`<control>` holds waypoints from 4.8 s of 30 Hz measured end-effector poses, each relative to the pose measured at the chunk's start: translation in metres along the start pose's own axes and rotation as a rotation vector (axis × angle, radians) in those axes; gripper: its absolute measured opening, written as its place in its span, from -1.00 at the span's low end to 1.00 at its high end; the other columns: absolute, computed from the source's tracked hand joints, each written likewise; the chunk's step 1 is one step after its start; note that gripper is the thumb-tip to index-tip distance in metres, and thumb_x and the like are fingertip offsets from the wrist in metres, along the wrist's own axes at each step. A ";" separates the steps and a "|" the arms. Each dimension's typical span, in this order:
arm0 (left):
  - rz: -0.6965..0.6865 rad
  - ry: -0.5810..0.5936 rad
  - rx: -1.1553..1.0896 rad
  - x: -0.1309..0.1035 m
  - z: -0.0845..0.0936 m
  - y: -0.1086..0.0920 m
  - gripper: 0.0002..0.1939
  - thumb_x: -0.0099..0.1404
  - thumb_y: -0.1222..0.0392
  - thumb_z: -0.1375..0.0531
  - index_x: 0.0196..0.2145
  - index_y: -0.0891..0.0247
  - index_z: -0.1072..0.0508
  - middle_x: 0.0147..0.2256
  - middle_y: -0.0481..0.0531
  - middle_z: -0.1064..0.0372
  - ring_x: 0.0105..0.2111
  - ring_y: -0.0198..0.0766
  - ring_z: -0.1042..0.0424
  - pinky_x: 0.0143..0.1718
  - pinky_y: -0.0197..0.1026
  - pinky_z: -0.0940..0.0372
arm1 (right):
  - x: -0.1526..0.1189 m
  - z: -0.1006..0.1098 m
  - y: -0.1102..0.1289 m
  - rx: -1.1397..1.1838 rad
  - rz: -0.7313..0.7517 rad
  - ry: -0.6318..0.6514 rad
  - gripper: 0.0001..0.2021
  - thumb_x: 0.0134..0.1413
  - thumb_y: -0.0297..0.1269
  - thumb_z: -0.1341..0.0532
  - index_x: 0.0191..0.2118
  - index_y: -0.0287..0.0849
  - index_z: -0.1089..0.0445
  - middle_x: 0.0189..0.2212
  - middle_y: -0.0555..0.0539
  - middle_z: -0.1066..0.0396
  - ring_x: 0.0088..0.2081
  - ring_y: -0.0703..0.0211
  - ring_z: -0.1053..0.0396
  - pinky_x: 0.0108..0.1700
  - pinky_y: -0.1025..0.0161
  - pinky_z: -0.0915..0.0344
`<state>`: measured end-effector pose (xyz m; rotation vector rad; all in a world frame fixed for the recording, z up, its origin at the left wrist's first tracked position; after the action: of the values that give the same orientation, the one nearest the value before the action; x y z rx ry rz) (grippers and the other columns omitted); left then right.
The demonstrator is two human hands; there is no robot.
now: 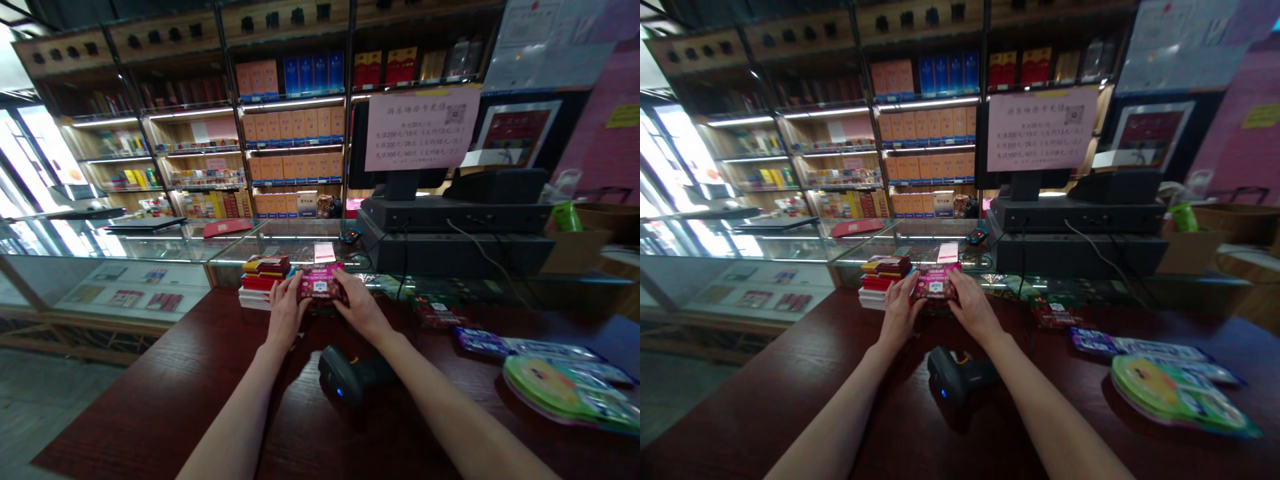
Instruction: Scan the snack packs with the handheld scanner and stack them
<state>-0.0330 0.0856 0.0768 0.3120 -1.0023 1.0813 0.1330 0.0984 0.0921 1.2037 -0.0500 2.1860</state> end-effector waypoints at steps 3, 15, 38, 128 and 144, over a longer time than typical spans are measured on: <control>0.027 -0.001 -0.011 0.000 -0.004 0.005 -0.32 0.37 0.25 -0.19 0.36 0.11 -0.03 0.14 0.21 -0.31 0.18 -0.04 -0.26 0.27 0.18 -0.08 | 0.001 -0.008 -0.007 0.009 -0.009 0.006 -0.29 0.14 -0.50 -0.19 0.39 -0.06 -0.02 0.25 -0.23 -0.26 0.29 -0.07 -0.18 0.32 -0.12 -0.16; 0.161 -0.015 -0.094 -0.002 -0.017 0.028 -0.42 0.39 0.19 -0.18 0.31 0.08 -0.15 0.18 0.16 -0.31 0.15 -0.03 -0.26 0.21 0.09 -0.13 | 0.005 -0.022 -0.024 0.056 -0.136 0.048 -0.38 0.14 -0.41 -0.24 0.32 -0.11 -0.15 0.14 -0.22 -0.39 0.19 -0.06 -0.30 0.23 -0.06 -0.25; 0.180 -0.202 -0.021 -0.003 0.009 0.021 -0.63 0.40 0.21 -0.15 0.15 0.15 -0.34 0.00 0.13 -0.46 0.04 -0.04 -0.32 0.13 0.07 -0.19 | 0.013 -0.025 -0.030 -0.243 -0.279 0.177 -0.51 0.30 -0.19 -0.16 0.29 -0.23 -0.25 0.07 -0.29 -0.42 0.14 -0.08 -0.28 0.16 -0.02 -0.24; -0.319 0.636 -0.047 0.054 -0.179 -0.197 -0.62 0.23 0.36 -0.20 0.00 0.11 -0.43 -0.03 0.12 -0.50 0.08 0.02 -0.41 0.02 0.03 -0.33 | -0.136 0.193 -0.194 -0.518 -0.836 0.445 -0.56 0.21 -0.26 -0.17 0.20 -0.10 -0.34 0.01 -0.26 -0.52 0.09 -0.21 -0.41 0.03 -0.09 -0.23; -0.079 0.970 0.087 0.037 -0.242 -0.205 -0.54 0.34 0.25 -0.06 0.18 0.17 -0.36 0.01 0.23 -0.50 0.07 0.05 -0.46 0.09 0.08 -0.29 | -0.160 0.182 -0.241 -0.196 -0.975 0.505 -0.68 0.08 -0.35 -0.25 -0.02 -0.11 -0.55 -0.10 -0.10 -0.59 -0.07 0.07 -0.51 -0.09 0.31 -0.32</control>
<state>0.2708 0.1671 0.0233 -0.1170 -0.0751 1.0276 0.4612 0.1510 0.0116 0.3749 0.4321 1.4829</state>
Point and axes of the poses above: each hand's wrist, its own x-axis towards the middle knuckle, its own z-axis out of the back of the hand, y = z × x, the point moved 10 cm from there along x, towards the middle knuckle
